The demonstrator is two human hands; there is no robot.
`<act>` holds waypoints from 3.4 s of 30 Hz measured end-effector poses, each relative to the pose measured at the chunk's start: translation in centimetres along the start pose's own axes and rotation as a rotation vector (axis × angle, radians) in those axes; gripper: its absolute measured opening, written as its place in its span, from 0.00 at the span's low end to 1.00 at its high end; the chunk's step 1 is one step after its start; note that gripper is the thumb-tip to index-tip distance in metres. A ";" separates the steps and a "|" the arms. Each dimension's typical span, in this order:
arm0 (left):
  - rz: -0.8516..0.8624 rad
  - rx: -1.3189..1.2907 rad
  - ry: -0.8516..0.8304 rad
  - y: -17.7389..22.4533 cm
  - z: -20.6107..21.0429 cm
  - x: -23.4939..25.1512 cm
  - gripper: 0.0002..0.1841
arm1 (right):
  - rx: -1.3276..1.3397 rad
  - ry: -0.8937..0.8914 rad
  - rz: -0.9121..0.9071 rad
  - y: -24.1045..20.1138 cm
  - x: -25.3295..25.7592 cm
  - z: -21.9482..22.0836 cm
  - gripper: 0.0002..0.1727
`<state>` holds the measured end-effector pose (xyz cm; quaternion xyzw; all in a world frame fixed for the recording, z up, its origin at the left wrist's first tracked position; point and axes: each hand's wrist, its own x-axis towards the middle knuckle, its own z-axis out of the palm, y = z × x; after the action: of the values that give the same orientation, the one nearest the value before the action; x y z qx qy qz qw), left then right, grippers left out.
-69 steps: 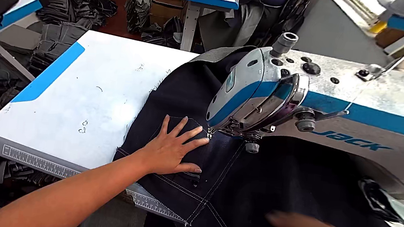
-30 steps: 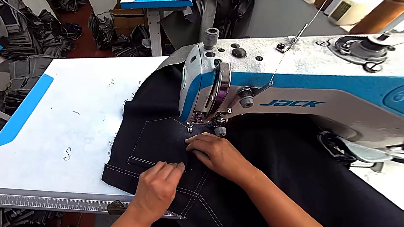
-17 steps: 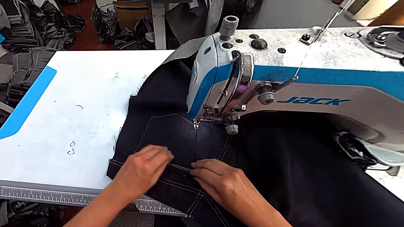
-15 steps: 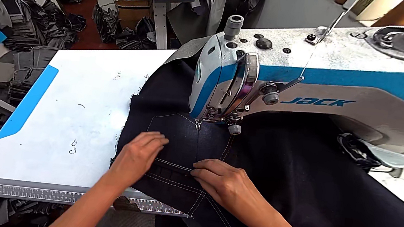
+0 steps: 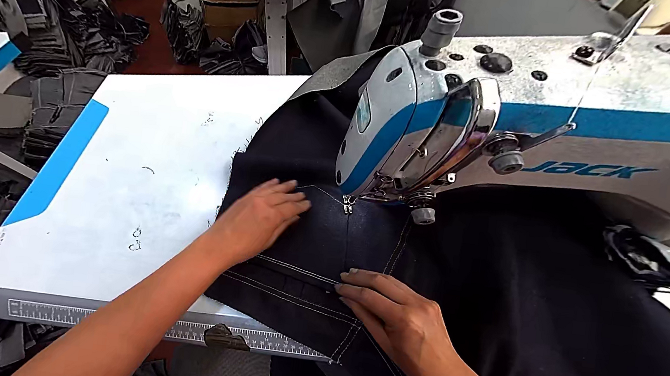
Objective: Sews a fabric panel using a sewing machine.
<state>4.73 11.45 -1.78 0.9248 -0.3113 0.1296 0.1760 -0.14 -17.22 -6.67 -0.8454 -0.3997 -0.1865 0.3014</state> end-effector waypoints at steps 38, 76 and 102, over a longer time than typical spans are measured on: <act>0.328 -0.098 -0.307 -0.4 2.3 -0.9 0.23 | -0.246 -0.069 -0.106 -1.4 1.6 -0.6 0.13; 0.355 -0.213 -0.326 0.4 2.4 -1.5 0.22 | -0.050 -0.252 -0.079 0.0 -1.5 -2.8 0.19; 0.302 -0.111 -0.161 -6.0 2.6 5.5 0.19 | -0.137 -0.082 -0.100 8.6 4.6 -0.2 0.18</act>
<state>13.03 11.97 -3.68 0.8638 -0.4664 0.0628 0.1798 9.44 -19.03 -7.05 -0.8498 -0.4399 -0.1935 0.2164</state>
